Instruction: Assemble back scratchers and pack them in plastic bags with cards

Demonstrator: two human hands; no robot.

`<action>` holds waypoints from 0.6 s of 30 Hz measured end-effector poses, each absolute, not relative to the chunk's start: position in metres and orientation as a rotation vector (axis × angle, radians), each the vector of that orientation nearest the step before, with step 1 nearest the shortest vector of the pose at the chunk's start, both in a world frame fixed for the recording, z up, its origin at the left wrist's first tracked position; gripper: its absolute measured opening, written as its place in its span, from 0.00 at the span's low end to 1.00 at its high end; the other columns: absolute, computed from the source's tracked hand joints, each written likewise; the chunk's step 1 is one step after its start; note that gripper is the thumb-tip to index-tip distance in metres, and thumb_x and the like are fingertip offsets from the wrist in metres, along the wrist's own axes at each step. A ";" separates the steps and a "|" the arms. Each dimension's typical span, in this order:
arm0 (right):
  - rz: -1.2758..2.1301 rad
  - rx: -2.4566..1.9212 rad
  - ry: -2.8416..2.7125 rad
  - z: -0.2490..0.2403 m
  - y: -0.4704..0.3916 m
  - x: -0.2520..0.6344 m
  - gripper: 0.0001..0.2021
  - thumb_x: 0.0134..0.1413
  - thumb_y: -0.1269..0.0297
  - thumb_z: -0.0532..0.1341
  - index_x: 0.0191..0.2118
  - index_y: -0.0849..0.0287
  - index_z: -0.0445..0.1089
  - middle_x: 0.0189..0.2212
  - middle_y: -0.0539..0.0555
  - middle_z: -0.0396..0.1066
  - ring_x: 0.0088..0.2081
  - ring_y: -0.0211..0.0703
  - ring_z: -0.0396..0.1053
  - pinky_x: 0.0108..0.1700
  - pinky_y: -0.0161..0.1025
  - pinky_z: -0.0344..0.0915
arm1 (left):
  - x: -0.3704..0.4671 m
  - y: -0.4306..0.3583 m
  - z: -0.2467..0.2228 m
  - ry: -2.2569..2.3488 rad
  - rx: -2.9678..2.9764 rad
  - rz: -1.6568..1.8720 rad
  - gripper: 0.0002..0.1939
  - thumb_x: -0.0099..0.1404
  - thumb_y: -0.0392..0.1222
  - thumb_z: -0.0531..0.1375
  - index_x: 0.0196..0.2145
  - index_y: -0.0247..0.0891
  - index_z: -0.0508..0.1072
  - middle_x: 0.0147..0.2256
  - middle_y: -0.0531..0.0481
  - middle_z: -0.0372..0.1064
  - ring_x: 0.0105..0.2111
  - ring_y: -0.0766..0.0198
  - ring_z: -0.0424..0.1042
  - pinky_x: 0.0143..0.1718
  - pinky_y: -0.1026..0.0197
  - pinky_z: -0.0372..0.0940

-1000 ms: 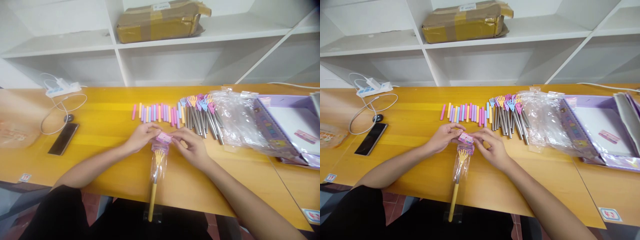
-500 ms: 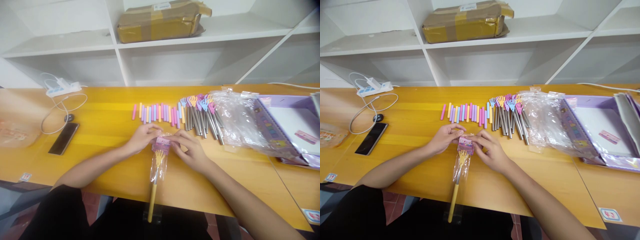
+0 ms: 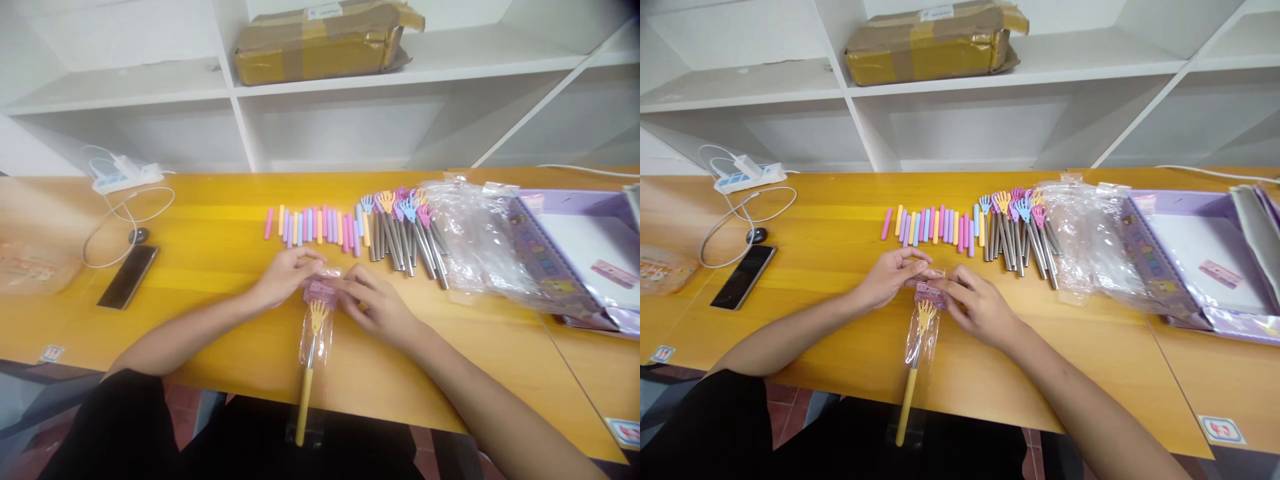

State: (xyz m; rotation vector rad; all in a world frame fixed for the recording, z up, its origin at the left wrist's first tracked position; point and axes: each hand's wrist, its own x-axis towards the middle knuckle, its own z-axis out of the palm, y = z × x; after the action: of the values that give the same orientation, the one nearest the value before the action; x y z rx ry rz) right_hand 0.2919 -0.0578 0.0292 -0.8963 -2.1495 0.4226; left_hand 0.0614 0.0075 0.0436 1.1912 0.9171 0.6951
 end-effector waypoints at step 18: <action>0.540 -1.034 -1.800 0.039 -0.056 0.288 0.03 0.67 0.65 0.64 0.42 0.53 0.77 0.35 0.53 0.71 0.31 0.39 0.69 0.32 0.39 0.69 | 0.066 0.003 0.044 0.804 1.025 0.625 0.25 0.67 0.62 0.67 0.41 0.35 0.74 0.42 0.40 0.80 0.43 0.56 0.82 0.44 0.56 0.76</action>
State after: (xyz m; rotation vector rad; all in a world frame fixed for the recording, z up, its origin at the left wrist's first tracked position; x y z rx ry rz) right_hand 0.2876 -0.0558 0.0393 -1.0345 -1.7999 0.5397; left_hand 0.0664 0.0027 0.0444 1.0252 0.8042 0.6252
